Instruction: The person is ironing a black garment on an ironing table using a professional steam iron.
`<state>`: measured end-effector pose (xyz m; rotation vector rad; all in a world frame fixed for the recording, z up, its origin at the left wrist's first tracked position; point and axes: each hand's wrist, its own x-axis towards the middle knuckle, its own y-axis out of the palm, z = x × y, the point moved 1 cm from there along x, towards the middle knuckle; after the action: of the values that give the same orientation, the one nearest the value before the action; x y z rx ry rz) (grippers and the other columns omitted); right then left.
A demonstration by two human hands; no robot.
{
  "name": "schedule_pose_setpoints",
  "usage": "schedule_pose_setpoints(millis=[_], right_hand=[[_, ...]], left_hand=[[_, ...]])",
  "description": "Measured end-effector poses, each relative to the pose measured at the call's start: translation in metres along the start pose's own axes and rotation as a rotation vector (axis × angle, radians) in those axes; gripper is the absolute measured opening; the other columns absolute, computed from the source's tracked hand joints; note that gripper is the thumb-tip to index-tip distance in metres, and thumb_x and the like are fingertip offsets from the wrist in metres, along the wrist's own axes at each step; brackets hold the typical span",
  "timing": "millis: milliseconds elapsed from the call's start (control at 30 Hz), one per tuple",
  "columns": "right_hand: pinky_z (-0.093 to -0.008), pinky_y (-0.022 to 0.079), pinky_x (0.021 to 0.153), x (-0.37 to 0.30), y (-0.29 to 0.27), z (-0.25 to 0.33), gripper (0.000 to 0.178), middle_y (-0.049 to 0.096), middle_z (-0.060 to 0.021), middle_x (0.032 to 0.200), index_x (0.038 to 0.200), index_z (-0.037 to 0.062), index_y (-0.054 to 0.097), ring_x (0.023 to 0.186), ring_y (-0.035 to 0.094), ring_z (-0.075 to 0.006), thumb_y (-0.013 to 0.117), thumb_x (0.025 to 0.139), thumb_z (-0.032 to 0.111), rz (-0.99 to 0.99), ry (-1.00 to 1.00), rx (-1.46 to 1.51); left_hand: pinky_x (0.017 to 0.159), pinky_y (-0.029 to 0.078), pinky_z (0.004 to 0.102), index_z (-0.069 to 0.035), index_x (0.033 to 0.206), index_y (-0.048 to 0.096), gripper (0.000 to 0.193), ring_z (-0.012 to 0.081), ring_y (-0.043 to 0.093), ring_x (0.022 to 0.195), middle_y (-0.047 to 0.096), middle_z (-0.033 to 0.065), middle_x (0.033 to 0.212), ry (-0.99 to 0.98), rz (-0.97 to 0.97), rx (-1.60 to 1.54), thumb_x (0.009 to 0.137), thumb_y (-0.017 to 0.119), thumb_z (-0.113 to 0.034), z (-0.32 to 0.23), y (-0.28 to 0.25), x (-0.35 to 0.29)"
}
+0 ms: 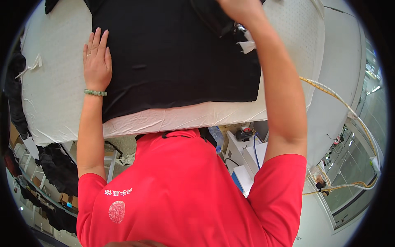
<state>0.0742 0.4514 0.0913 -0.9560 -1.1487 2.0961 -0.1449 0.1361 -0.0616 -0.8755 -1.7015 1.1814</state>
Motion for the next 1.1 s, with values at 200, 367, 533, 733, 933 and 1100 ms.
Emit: schedule_pose_setpoints(millis=[200,367,533,733,933,1100], right_hand=[[-0.0472,0.057,0.077,-0.098,0.044,-0.007,0.049,0.075,-0.0233,0.094,0.134,0.0063,0.065,0.087,0.073,-0.0422,0.079,0.091,0.025,0.023,-0.197,-0.262],[-0.047,0.058,0.074,-0.169,0.066,0.002,0.064,0.074,-0.0183,0.085,0.142,0.0098,0.056,0.085,0.073,-0.0411,0.081,0.083,0.018,0.295,-0.111,-0.271],[-0.0471,0.058,0.07,-0.175,0.101,0.042,0.065,0.073,-0.0179,0.081,0.139,0.0077,0.055,0.082,0.074,-0.0387,0.082,0.081,0.017,0.177,-0.14,-0.219],[-0.0465,0.06,0.068,-0.167,0.147,0.134,0.05,0.074,-0.0175,0.081,0.129,0.0059,0.058,0.076,0.075,-0.0384,0.077,0.084,0.019,0.325,-0.321,-0.259],[-0.0463,0.06,0.069,-0.177,0.141,0.154,0.052,0.075,-0.0197,0.085,0.134,0.0048,0.058,0.078,0.075,-0.0391,0.075,0.087,0.02,0.562,-0.363,-0.341],[-0.0475,0.059,0.074,-0.146,0.109,0.112,0.048,0.075,-0.0233,0.092,0.133,0.0036,0.063,0.085,0.074,-0.0418,0.074,0.093,0.029,0.205,-0.2,-0.255]], left_hand=[[0.102,0.05,0.0432,-0.009,0.142,0.061,0.046,0.0318,0.065,0.118,0.069,0.0108,0.132,-0.126,-0.212,-0.115,0.099,0.071,-0.021,-0.003,-0.054,-0.042],[0.073,0.053,0.0377,-0.004,0.113,0.067,0.032,0.0242,0.062,0.08,0.069,0.0072,0.106,-0.777,0.239,-0.262,0.094,0.08,-0.025,-0.026,-0.097,-0.135],[0.061,0.05,0.0295,-0.002,0.104,0.064,0.027,0.0129,0.061,0.067,0.069,0.0021,0.09,-0.814,0.281,-0.545,0.098,0.077,-0.025,-0.013,-0.109,-0.167],[0.05,0.044,0.0193,-0.003,0.104,0.064,0.021,0.0025,0.054,0.056,0.065,-0.0033,0.074,-1.263,0.277,-1.225,0.103,0.072,-0.022,-0.003,-0.115,-0.172],[0.055,0.045,0.0207,-0.002,0.107,0.064,0.019,0.0034,0.055,0.061,0.066,-0.003,0.077,-1.185,0.316,-1.095,0.102,0.072,-0.018,-0.003,-0.107,-0.183],[0.062,0.048,0.0233,0.0,0.109,0.064,0.019,0.0045,0.057,0.068,0.066,-0.0022,0.078,-1.076,0.279,-1.002,0.1,0.073,-0.015,-0.002,-0.109,-0.19]])
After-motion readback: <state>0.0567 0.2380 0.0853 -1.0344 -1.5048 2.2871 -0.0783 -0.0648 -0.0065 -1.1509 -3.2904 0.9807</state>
